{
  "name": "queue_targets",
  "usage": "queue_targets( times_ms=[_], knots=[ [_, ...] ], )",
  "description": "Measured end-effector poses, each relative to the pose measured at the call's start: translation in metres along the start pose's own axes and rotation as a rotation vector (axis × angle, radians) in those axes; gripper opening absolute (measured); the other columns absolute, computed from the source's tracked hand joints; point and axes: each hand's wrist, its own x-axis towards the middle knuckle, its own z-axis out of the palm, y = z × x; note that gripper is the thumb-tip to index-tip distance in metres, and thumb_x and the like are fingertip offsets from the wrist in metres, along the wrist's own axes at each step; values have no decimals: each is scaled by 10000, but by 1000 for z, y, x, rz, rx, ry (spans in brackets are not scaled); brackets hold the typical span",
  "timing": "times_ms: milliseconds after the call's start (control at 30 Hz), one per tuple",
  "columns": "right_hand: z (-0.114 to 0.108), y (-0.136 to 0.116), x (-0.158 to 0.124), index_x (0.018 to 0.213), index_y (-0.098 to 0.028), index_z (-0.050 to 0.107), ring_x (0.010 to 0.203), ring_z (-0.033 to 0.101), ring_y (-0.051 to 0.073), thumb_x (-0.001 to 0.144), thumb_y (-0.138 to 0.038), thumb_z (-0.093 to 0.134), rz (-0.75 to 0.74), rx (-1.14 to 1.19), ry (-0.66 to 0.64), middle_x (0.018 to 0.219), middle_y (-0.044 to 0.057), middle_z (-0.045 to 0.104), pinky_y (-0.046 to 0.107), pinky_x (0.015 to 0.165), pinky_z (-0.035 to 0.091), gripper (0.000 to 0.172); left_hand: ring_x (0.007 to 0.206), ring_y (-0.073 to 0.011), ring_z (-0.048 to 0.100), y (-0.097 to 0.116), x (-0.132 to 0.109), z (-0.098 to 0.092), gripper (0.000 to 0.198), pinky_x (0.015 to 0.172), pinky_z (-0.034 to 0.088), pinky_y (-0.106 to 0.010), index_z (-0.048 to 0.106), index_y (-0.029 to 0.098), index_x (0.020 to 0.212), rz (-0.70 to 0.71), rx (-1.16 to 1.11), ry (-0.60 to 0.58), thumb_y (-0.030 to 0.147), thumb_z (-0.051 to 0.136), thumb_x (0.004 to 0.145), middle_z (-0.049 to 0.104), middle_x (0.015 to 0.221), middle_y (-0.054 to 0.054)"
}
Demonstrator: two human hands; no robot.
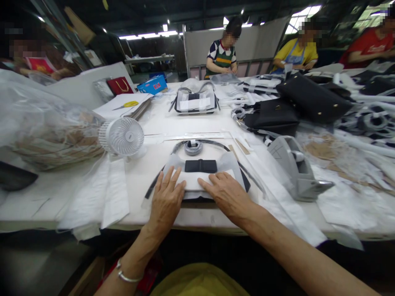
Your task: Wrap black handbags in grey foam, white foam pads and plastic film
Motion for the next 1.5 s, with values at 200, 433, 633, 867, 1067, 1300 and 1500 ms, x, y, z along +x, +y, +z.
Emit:
queue_targets(
  times_ms=[200,433,633,867,1067,1300,1500],
  knots=[
    [12,3,-8,1411,-208,515,1326,505,307,784,51,404,76,173,-35,1448,113,543,569,1068,396,687,1197,-227,602,-8,-5,6,377,1074,475,-430,558,154,1298,152,-74,-96,72,383,974,646,1252,-122],
    [17,-9,-13,1437,-179,479,1375,452,316,904,-227,545,124,246,50,1470,130,517,598,1123,327,539,1130,-252,615,-3,-2,3,367,1017,505,-448,548,170,1307,192,-84,-129,106,456,958,649,1147,-122],
    [26,-23,-11,1404,-163,505,1331,494,340,907,-407,635,152,140,138,1414,148,571,629,1138,267,568,1241,-267,564,2,-3,8,360,1092,457,-419,541,77,1262,194,-165,-136,50,401,931,615,1279,-162],
    [33,-43,-4,1355,-60,541,1286,517,401,823,-410,750,186,9,133,1391,241,561,637,1126,291,670,1297,-256,515,9,-2,5,438,1155,384,-459,489,105,1321,105,-274,-253,29,402,898,581,1317,-151],
    [33,-58,5,1340,-70,565,1277,513,416,786,-400,791,299,-29,122,1378,239,572,679,1104,310,683,1224,-276,552,12,-2,10,364,1095,427,-512,483,131,1322,102,-240,-215,164,466,960,601,1256,-147],
    [41,-67,8,1362,-67,559,1269,524,414,896,-317,634,349,-109,141,1375,248,571,689,1086,328,534,1239,-249,572,15,23,5,359,1055,490,-449,523,94,1260,46,-367,-139,74,371,935,600,1305,-175],
    [45,-60,5,1370,-87,568,1302,514,379,932,-208,544,295,-63,180,1370,219,584,652,1094,349,455,1216,-220,612,28,30,21,359,1044,518,-432,538,135,1321,24,-556,-184,261,403,1013,648,1297,-135]
  ],
)
